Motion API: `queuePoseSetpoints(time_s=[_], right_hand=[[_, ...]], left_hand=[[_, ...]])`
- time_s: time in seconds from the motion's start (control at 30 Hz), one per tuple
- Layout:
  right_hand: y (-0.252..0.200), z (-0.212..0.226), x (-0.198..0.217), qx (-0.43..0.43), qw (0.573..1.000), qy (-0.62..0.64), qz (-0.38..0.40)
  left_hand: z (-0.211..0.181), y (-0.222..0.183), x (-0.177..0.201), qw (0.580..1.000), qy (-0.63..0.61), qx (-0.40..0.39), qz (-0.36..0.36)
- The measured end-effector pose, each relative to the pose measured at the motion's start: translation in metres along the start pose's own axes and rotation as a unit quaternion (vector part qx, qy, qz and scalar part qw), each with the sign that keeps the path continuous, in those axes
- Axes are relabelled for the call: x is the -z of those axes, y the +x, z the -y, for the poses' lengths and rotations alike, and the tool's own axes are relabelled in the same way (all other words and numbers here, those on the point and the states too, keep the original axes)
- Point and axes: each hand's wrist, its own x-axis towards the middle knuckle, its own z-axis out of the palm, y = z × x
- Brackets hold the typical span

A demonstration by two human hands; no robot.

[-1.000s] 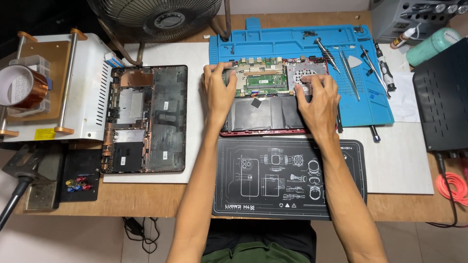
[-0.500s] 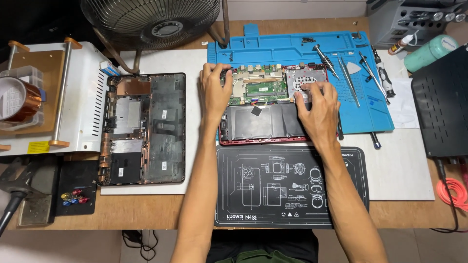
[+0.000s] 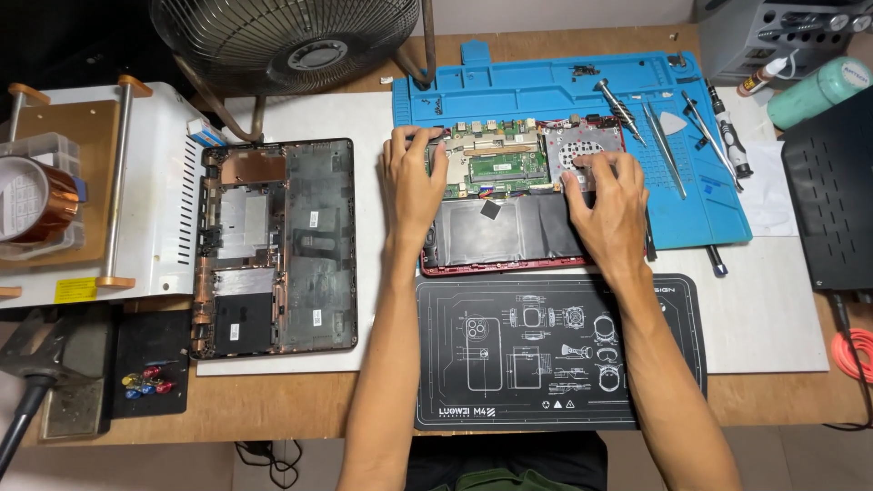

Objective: The person is opening the bottom chassis of a laptop by prying it open and removing internal components.

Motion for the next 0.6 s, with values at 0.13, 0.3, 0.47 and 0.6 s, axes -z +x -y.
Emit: queuePoseSetpoints(time_s=[0.13, 0.3, 0.47, 0.6], right_hand=[[-0.0006, -0.0020, -0.0031, 0.000, 1.000, -0.006, -0.006], [-0.0002, -0.0031, -0.0049, 0.005, 1.000, -0.012, -0.012], [-0.0004, -0.0087, -0.0083, 0.017, 0.999, -0.022, -0.018], [0.0004, -0.0089, -0.0088, 0.018, 0.999, -0.023, -0.020]], left_hand=[[-0.0023, 0.0002, 0.0020, 1.000, -0.005, 0.001, 0.004], [-0.0031, -0.0004, 0.0028, 1.000, -0.001, -0.001, 0.000], [0.0008, -0.0006, -0.0016, 1.000, 0.003, 0.000, -0.002], [0.0012, -0.0008, -0.0017, 1.000, 0.003, -0.001, -0.001]])
